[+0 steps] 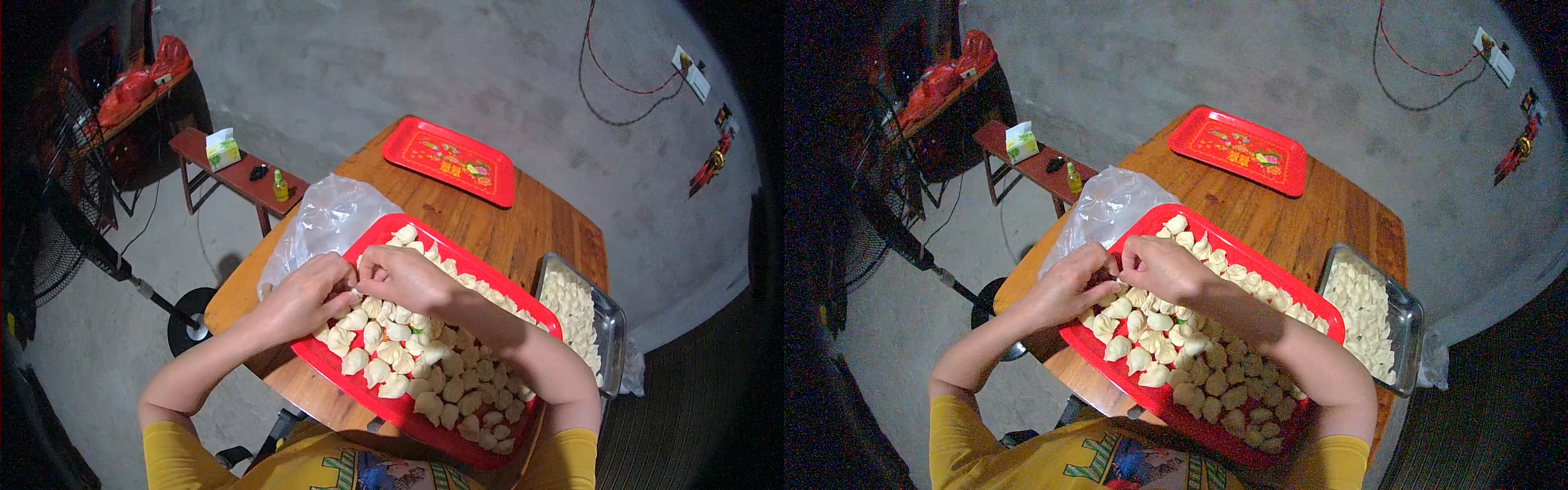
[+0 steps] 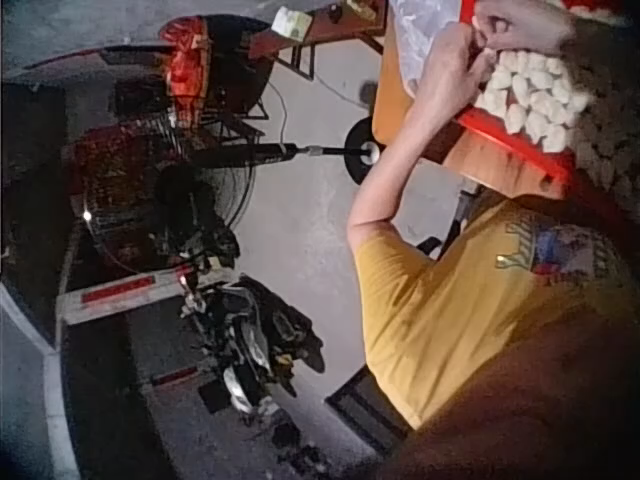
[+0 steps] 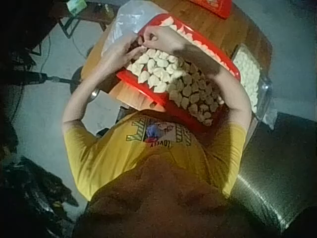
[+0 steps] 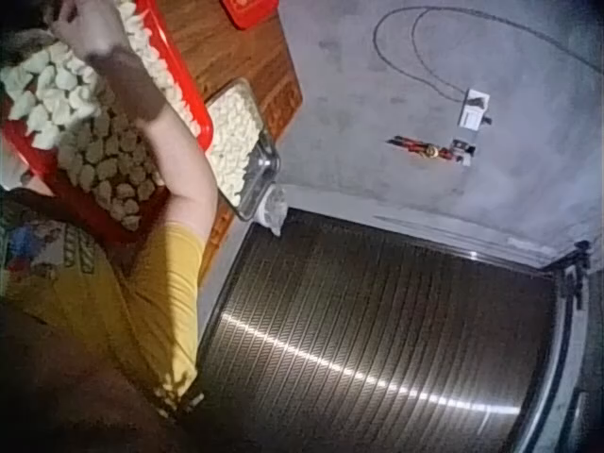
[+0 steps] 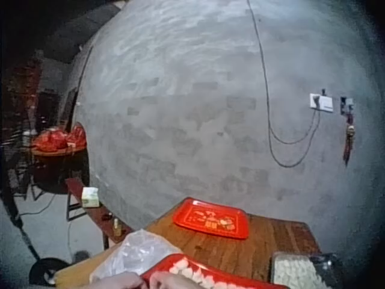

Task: Manually wrapping dumplings and arranging them onto a tray for storage or cooking.

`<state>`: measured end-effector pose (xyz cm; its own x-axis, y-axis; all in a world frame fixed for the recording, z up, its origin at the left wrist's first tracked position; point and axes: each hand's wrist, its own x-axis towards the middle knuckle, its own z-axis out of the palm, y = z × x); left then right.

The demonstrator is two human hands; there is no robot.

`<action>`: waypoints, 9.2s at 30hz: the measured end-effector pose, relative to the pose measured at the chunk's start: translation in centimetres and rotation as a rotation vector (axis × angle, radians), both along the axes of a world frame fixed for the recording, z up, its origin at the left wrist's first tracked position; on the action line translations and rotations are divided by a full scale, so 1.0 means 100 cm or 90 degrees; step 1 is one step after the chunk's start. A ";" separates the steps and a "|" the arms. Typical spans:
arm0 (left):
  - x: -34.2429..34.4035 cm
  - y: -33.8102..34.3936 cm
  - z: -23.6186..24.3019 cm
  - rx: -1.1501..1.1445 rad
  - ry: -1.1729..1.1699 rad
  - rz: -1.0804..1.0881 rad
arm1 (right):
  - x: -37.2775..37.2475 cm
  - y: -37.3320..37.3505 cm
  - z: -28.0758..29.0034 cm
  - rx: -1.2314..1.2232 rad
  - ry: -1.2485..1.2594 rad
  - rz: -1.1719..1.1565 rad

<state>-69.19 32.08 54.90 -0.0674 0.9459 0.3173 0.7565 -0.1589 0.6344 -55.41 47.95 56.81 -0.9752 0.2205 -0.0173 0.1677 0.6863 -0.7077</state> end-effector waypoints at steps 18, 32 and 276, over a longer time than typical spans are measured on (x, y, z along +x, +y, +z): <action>0.004 0.002 0.000 -0.002 0.113 0.003 | 0.020 0.010 0.002 0.211 0.088 0.233; 0.023 0.004 0.012 0.123 -0.039 -0.092 | 0.038 0.020 0.012 -0.432 -0.049 -0.047; 0.381 0.175 0.025 0.093 0.210 -0.301 | 0.539 0.106 -0.008 0.228 0.285 -0.163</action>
<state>-31.11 49.55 57.42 0.4746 0.7943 0.3794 0.7364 -0.5944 0.3233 -1.46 58.54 55.99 -0.7862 0.3648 0.4989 0.0985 0.8709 -0.4815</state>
